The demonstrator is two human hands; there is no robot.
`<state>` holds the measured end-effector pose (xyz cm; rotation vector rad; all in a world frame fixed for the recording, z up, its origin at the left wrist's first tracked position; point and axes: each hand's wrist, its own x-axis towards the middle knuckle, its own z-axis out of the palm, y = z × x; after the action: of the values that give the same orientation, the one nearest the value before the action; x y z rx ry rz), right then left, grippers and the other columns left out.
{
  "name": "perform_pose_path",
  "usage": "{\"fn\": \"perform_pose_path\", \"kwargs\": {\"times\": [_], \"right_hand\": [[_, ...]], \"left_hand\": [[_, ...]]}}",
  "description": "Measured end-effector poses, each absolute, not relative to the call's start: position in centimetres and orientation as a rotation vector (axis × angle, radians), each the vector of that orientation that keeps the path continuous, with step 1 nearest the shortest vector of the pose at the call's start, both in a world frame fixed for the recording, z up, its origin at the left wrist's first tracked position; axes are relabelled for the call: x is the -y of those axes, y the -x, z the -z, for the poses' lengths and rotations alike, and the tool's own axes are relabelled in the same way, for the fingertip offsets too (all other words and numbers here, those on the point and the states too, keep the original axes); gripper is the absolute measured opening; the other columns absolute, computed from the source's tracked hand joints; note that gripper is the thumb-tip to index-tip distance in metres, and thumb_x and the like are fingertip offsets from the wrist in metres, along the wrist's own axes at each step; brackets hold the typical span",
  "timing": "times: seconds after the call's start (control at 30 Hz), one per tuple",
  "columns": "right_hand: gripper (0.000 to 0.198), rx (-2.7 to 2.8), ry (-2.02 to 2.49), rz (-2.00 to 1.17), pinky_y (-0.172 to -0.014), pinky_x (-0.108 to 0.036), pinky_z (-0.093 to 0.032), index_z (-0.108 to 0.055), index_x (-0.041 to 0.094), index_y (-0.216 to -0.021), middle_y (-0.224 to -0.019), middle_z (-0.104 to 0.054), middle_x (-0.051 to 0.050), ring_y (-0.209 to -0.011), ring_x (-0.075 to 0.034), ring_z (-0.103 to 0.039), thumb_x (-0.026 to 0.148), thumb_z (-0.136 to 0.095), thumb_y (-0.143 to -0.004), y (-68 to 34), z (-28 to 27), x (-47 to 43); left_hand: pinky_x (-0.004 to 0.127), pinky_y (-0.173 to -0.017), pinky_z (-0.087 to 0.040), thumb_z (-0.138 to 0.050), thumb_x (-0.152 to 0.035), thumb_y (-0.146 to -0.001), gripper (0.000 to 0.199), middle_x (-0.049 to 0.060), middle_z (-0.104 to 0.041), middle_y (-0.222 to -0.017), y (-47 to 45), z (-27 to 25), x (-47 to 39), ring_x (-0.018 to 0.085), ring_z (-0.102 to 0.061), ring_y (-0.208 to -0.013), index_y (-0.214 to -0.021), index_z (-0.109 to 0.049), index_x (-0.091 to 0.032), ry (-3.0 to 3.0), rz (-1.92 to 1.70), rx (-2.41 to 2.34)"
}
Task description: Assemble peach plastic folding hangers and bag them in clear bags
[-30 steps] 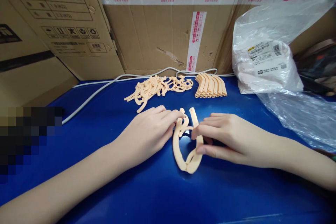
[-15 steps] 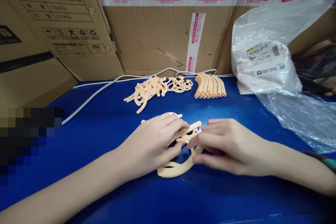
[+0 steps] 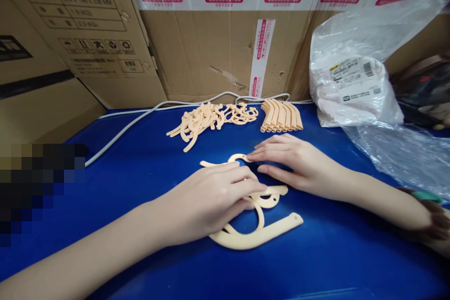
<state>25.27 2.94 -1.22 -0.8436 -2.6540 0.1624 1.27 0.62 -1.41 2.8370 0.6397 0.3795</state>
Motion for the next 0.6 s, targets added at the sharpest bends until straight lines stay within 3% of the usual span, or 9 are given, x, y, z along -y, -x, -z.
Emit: {"fn": "perform_pose_path", "kwargs": {"times": [0.07,0.2,0.47,0.6], "right_hand": [[0.029,2.591,0.927,-0.058,-0.087,-0.036,-0.046,-0.069,0.018,-0.114,-0.102,-0.073,-0.007,-0.096,-0.021,-0.063,0.034,-0.052,-0.098,-25.5,1.2,-3.0],[0.024,2.58,1.011,0.028,-0.077,-0.035,-0.045,-0.072,0.018,-0.103,-0.093,-0.068,-0.006,-0.085,-0.021,-0.062,0.036,-0.057,-0.095,-25.9,1.6,-3.3],[0.008,2.361,1.075,-0.004,-0.076,-0.034,-0.045,-0.061,0.019,-0.083,-0.087,-0.065,-0.004,-0.084,-0.019,-0.059,0.025,-0.06,-0.089,-26.8,-0.1,-3.4],[0.015,2.005,1.091,-0.065,-0.069,-0.029,-0.044,-0.058,0.02,-0.081,-0.08,-0.063,-0.001,-0.075,-0.014,-0.058,0.032,-0.062,-0.089,-27.0,-1.8,-2.7]], "left_hand": [[0.032,-0.089,-0.047,-0.045,-0.023,-0.102,0.029,0.005,-0.066,-0.118,-1.1,1.4,-1.0,0.02,-0.06,-0.105,-0.126,-0.06,-0.02,-2.866,-0.373,-0.67],[0.033,-0.087,-0.047,-0.048,-0.023,-0.101,0.026,0.004,-0.066,-0.117,-0.7,1.2,-1.6,0.021,-0.059,-0.1,-0.123,-0.061,-0.019,-2.905,-0.399,-0.718],[0.033,-0.081,-0.048,-0.049,-0.02,-0.1,0.023,0.003,-0.068,-0.111,-0.6,0.8,-2.4,0.021,-0.061,-0.097,-0.118,-0.062,-0.018,-2.97,-0.44,-0.84],[0.036,-0.08,-0.049,-0.051,-0.02,-0.099,0.021,0.005,-0.068,-0.11,-0.1,1.0,-3.3,0.023,-0.063,-0.098,-0.115,-0.064,-0.017,-2.937,-0.447,-1.118]]}}
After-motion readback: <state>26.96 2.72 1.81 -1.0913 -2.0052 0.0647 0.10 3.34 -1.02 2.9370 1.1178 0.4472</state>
